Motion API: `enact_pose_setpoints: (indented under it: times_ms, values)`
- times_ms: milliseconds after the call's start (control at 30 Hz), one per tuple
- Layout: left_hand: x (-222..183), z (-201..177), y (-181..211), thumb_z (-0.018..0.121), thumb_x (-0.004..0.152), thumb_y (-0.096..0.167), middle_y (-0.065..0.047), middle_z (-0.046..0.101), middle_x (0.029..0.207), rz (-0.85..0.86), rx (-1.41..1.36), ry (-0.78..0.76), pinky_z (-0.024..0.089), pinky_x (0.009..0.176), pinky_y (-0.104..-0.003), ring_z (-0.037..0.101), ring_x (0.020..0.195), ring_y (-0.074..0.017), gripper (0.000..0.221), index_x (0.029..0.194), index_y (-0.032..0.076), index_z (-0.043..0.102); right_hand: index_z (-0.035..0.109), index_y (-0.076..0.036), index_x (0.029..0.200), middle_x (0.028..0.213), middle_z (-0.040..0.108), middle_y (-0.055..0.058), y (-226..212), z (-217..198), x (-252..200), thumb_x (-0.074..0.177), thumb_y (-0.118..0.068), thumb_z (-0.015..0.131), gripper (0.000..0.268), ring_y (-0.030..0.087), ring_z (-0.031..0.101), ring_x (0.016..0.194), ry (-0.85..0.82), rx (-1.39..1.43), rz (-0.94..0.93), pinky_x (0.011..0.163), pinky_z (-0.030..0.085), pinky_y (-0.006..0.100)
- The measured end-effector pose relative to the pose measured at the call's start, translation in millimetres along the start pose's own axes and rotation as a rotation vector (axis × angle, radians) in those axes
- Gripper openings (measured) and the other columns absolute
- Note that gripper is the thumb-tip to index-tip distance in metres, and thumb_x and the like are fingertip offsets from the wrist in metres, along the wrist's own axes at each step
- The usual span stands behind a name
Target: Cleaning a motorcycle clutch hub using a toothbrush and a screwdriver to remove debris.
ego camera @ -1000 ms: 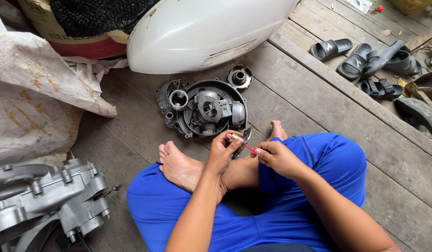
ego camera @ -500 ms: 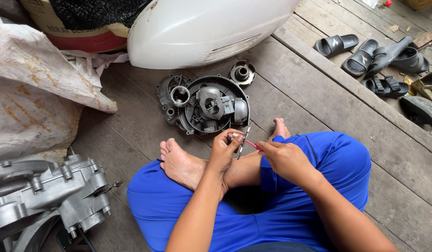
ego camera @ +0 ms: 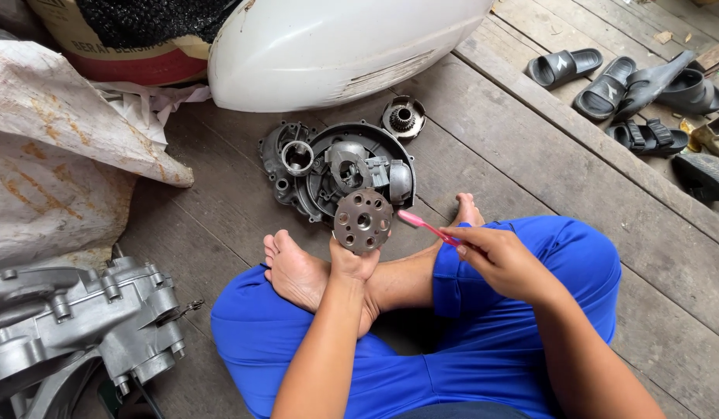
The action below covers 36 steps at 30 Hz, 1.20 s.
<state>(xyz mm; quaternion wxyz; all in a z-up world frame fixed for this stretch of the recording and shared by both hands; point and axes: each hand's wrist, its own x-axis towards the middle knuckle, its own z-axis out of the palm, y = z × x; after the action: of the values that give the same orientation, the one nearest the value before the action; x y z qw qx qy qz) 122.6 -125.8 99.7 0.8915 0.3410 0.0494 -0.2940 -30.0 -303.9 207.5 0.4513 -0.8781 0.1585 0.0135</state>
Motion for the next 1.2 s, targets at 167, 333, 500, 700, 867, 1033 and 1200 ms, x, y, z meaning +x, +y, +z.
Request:
enact_pose_setpoints:
  times_ms: [167, 333, 500, 700, 867, 1033, 1200]
  values:
    - [1.0, -9.4, -9.0, 0.068, 0.085, 0.021, -0.011, 0.069, 0.083, -0.037, -0.063, -0.019, 0.056, 0.071, -0.031, 0.066, 0.077, -0.0180, 0.024, 0.101, 0.004, 0.070, 0.061, -0.014, 0.140, 0.083, 0.074, 0.013, -30.7, 7.4, -12.5, 0.089, -0.008, 0.065, 0.051, 0.036, 0.072, 0.074, -0.015, -0.209, -0.086, 0.067, 0.059, 0.044]
    - [7.1, -20.7, -20.3, 0.072, 0.076, 0.019, -0.014, 0.073, 0.090, -0.090, -0.155, -0.064, 0.061, 0.078, -0.035, 0.073, 0.085, -0.0223, 0.033, 0.104, 0.002, 0.071, 0.064, -0.028, 0.125, 0.081, 0.071, -0.002, -37.0, 18.0, -13.0, 0.101, -0.027, 0.053, 0.027, 0.023, 0.073, 0.066, 0.055, -0.622, -0.194, 0.060, 0.059, 0.034]
    - [19.4, -31.9, -28.2, 0.069, 0.090, 0.028, -0.007, 0.053, 0.058, -0.066, 0.050, -0.134, 0.055, 0.044, -0.029, 0.056, 0.049, -0.0138, 0.028, 0.077, 0.007, 0.056, 0.063, -0.034, 0.125, 0.074, 0.064, -0.004, -17.3, 44.8, -5.2, 0.101, -0.028, 0.052, 0.028, 0.019, 0.069, 0.059, 0.160, -0.775, -0.253, 0.054, 0.057, 0.031]
    - [9.3, -17.6, -27.8, 0.074, 0.092, 0.029, -0.002, 0.051, 0.053, -0.016, 0.415, -0.119, 0.036, 0.035, -0.017, 0.042, 0.041, -0.0036, 0.030, 0.072, 0.010, 0.063, 0.066, -0.030, 0.121, 0.072, 0.063, -0.005, -10.1, 64.1, -1.8, 0.098, -0.025, 0.051, 0.028, 0.017, 0.069, 0.056, 0.202, -0.877, -0.294, 0.053, 0.057, 0.029]
    - [8.8, -21.9, -27.5, 0.075, 0.094, 0.024, 0.004, 0.043, 0.055, 0.025, 0.406, -0.059, 0.034, 0.038, -0.015, 0.038, 0.046, -0.0014, 0.028, 0.073, 0.009, 0.063, 0.069, -0.024, 0.119, 0.070, 0.066, 0.005, -6.4, 57.7, 7.3, 0.100, -0.026, 0.053, 0.025, 0.030, 0.071, 0.059, 0.135, -0.658, -0.261, 0.053, 0.059, 0.040]
    - [-4.2, -2.5, -9.4, 0.074, 0.090, 0.021, -0.004, 0.059, 0.066, -0.024, 0.248, -0.179, 0.044, 0.045, -0.016, 0.053, 0.052, -0.0045, 0.029, 0.105, -0.003, 0.070, 0.071, -0.013, 0.114, 0.068, 0.076, 0.009, -12.1, 36.3, 8.0, 0.093, -0.016, 0.066, 0.021, 0.034, 0.076, 0.072, 0.057, -0.199, -0.088, 0.065, 0.060, 0.041]
    - [6.2, -21.9, -30.5, 0.082, 0.083, 0.020, -0.003, 0.062, 0.068, -0.056, 0.393, -0.250, 0.045, 0.046, -0.017, 0.053, 0.055, -0.0053, 0.027, 0.100, 0.001, 0.072, 0.073, -0.018, 0.110, 0.070, 0.075, 0.007, -3.0, 43.7, 7.1, 0.094, -0.018, 0.067, 0.017, 0.030, 0.076, 0.073, 0.082, -0.267, -0.095, 0.068, 0.060, 0.038]
